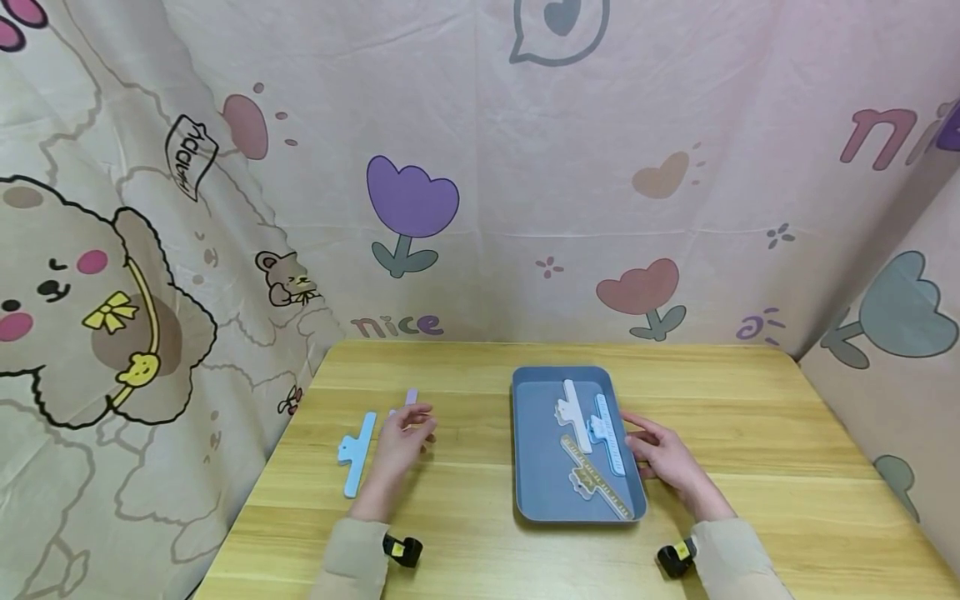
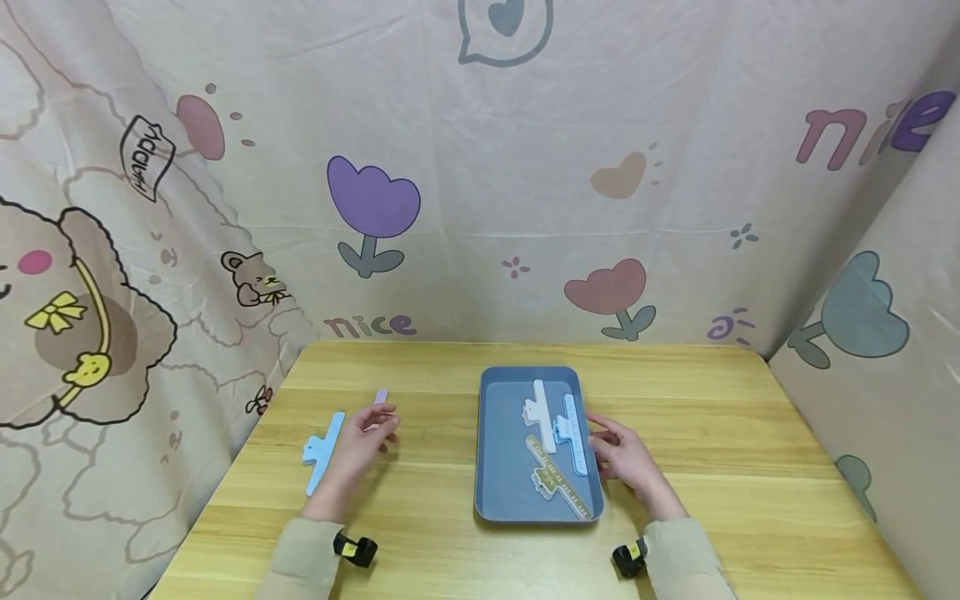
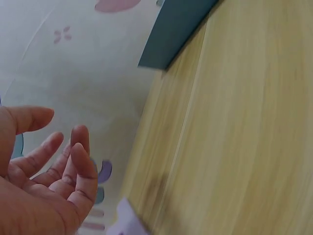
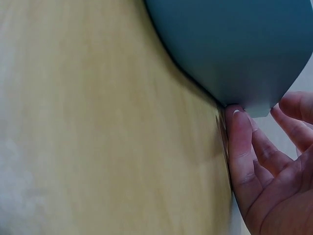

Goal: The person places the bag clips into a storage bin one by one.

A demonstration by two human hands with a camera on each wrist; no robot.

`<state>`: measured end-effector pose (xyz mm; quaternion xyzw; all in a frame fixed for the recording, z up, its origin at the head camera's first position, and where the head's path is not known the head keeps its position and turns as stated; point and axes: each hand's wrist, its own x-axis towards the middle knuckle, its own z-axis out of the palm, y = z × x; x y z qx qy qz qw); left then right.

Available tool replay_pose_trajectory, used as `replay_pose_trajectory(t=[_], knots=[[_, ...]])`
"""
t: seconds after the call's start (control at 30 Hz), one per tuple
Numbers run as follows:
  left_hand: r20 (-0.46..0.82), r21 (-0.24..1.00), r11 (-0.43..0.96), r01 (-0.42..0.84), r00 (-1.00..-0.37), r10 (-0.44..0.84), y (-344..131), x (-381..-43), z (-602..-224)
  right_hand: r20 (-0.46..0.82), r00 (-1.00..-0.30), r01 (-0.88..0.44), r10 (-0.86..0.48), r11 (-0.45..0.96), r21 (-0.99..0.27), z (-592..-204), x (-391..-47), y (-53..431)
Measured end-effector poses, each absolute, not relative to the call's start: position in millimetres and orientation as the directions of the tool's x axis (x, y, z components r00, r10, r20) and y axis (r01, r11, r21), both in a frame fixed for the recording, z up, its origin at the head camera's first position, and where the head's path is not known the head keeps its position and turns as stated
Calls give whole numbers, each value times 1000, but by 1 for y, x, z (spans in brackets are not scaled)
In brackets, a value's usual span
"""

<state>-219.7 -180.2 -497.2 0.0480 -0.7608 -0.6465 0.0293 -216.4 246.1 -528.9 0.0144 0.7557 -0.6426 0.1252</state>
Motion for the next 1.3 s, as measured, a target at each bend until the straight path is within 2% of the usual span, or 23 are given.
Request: replay_pose_trajectory(t=[0.37,0.7,1.3], knots=[[-18,971,225,-81,-964,-267,-218,-226,-497,-214,-966,189,-142,173,-967,-528,-216,245],[-14,964,248,-99,-946,-323,-233,-231,-502,-208,-970,186,-129,167,-968,-528,-215,245],[-94,944,278,-180,-951,-294,-246,-231,-511,-200,-972,180,-125,156,-971,-532,-215,245]])
